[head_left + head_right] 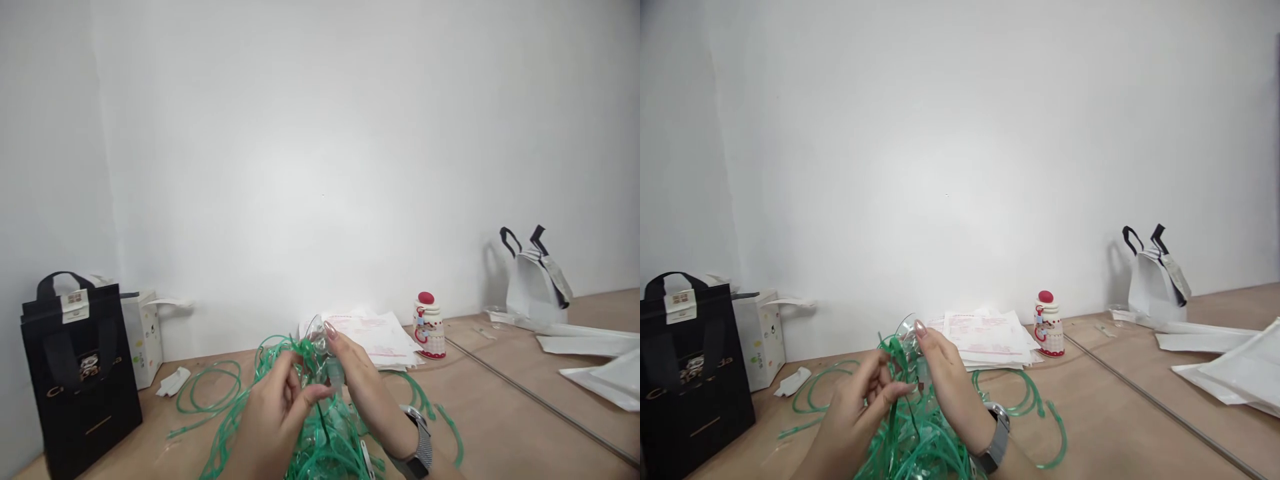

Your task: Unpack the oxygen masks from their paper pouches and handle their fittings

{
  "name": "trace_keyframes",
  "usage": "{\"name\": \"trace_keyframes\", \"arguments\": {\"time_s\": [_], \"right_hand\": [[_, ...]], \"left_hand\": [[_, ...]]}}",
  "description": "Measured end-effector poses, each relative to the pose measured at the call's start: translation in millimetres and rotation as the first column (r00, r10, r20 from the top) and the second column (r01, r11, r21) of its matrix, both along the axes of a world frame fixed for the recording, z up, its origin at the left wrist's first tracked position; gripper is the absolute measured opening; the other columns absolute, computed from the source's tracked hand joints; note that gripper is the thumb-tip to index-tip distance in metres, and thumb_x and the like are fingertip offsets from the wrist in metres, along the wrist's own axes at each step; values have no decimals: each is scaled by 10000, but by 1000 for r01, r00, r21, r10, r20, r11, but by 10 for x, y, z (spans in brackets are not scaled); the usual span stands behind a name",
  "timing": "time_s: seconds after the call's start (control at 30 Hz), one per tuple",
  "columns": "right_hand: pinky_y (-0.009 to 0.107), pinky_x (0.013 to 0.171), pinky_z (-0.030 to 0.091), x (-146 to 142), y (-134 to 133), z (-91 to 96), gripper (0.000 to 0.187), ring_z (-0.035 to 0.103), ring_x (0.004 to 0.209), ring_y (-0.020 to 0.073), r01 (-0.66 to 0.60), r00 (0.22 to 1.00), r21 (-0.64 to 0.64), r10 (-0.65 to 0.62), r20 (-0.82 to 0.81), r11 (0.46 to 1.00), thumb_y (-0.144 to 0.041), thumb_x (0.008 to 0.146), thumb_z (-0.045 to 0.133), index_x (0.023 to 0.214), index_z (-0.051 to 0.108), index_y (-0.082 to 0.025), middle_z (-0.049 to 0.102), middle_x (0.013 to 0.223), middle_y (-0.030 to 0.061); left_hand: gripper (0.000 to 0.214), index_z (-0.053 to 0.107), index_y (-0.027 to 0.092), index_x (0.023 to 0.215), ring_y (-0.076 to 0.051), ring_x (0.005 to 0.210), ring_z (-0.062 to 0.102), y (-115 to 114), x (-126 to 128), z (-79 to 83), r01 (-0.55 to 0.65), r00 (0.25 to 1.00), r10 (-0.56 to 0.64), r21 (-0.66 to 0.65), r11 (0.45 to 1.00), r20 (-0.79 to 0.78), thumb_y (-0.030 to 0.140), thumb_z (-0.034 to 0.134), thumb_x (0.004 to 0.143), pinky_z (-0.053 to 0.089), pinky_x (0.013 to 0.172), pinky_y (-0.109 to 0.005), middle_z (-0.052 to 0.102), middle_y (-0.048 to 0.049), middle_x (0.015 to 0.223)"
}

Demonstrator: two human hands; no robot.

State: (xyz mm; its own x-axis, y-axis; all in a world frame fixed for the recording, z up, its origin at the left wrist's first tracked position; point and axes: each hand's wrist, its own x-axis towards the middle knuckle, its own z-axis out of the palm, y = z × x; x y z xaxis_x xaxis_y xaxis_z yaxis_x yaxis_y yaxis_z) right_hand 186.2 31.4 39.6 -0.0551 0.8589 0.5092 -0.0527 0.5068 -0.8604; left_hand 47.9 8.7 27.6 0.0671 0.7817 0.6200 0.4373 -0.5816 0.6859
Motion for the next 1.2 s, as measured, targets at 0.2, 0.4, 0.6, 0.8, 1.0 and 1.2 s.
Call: {"name": "trace_keyframes", "arguments": {"time_s": [0.2, 0.4, 0.6, 0.8, 1.0, 1.2], "right_hand": [[294, 780, 421, -52, 2, -65, 377, 531, 828, 183, -15, 989, 172, -10, 146, 985, -478, 910, 371, 861, 611, -191, 582, 830, 38], [295, 774, 426, 8, 17, -92, 207, 538, 882, 177, 36, 931, 458, -197, 309, 888, -353, 905, 467, 1015, 552, -199, 580, 927, 48], [280, 716, 421, 42, 57, -107, 146, 541, 821, 162, 82, 909, 533, -282, 306, 842, -262, 932, 416, 899, 542, -195, 573, 851, 32], [295, 703, 407, 71, 49, -64, 188, 530, 799, 171, 52, 890, 583, -303, 342, 811, -264, 937, 400, 884, 560, -179, 576, 818, 40], [255, 680, 435, 90, 20, -9, 133, 541, 777, 147, -42, 919, 393, -120, 377, 918, -309, 871, 545, 919, 565, -187, 579, 868, 25], [276, 676, 404, 100, 33, -50, 184, 527, 755, 165, -6, 854, 620, -319, 412, 784, -247, 932, 410, 906, 568, -156, 577, 792, 50]], "left_hand": [[378, 395, 218, 532, -122, 490, 381, -45, -48, 85, -30, 983, 40, 58, 998, -177, 447, 487, 818, 270, 493, -231, 392, 38, 503], [209, 536, 220, 754, -137, 593, 413, -39, -22, 127, 82, 978, -101, -111, 990, -185, 358, 429, 869, 303, 537, -238, 448, 27, 655], [224, 481, 220, 765, -130, 667, 443, 1, 4, 40, 243, 965, -254, -146, 959, -59, 390, 400, 887, 441, 536, -236, 365, 13, 802], [195, 472, 227, 765, -117, 664, 433, -10, 28, 0, 355, 934, -343, -167, 920, 95, 388, 443, 872, 526, 529, -240, 317, 21, 812], [281, 416, 291, 1141, -105, 648, 523, -30, -13, -14, 369, 927, -338, -232, 900, 163, 345, 472, 870, 513, 585, -260, 436, 4, 929], [150, 457, 253, 1000, -98, 613, 516, -13, 28, -36, 414, 904, -375, -198, 889, 205, 337, 459, 875, 502, 540, -247, 420, 21, 854]]}}
